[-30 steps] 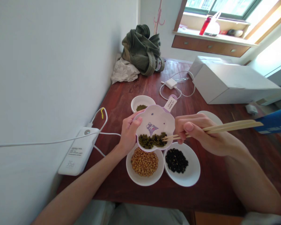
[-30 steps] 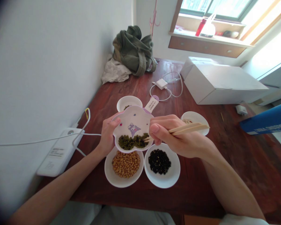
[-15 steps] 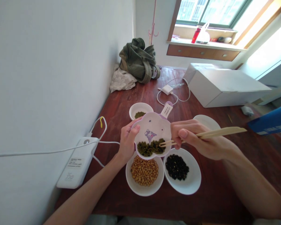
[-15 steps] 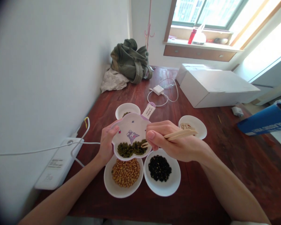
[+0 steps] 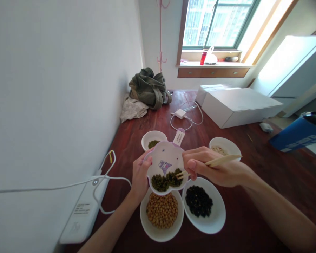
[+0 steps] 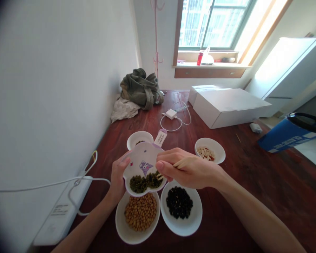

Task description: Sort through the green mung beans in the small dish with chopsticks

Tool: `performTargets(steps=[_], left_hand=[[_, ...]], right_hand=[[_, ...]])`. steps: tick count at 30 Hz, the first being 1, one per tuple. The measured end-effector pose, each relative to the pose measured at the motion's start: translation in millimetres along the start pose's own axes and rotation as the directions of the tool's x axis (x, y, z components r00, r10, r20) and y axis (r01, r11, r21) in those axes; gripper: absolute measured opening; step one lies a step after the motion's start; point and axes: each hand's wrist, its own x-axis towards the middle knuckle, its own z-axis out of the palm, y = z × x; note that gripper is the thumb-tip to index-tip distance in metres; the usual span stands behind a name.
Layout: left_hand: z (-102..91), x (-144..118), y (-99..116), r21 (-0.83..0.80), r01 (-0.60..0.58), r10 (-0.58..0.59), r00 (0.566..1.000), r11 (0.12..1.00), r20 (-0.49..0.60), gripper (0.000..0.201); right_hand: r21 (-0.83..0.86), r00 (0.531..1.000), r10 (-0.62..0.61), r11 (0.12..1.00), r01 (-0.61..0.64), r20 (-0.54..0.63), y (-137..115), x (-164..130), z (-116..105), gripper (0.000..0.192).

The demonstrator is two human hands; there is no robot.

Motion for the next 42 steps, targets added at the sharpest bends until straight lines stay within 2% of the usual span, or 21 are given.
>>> performTargets(steps=[17,24,29,36,42], left_hand=[[1.1,0.1,1.6,0.032,-0.024,0.024,1.000,0.999,0.002,0.040],[1.6,0.5,0.5,-0.009,-0.022,0.022,1.000,1.000,-0.023,0.042],[0.3,0.3,-1.2,0.002,0.006,-0.006,1.000,1.000,-0.007,0.046],[0.9,-0.3,-0.1,0.018,-0.006,0.007,0.999,1.000,-0.045,0.046],[0.9,-0.4,1.2,0.012,-0.005,0.005,1.000,1.000,-0.003,0.047]], right_hand=[[-0.002,1.000,0.000,1.000,0.000,-0.009,-2.4,0.1,-0.7,0.050],[-0.070,1.000,0.007,0.998,-0.008,-0.007,-7.2,0.6,1.6,0.051],[-0.041,1.000,0.019,0.999,-0.020,-0.006,-6.5,1.5,2.5,0.050],[-0.006,0.997,0.066,0.998,-0.066,-0.051,-2.7,1.2,2.4,0.051],[0.054,0.993,0.067,0.997,-0.062,-0.097,2.2,-2.5,-0.5,0.052]])
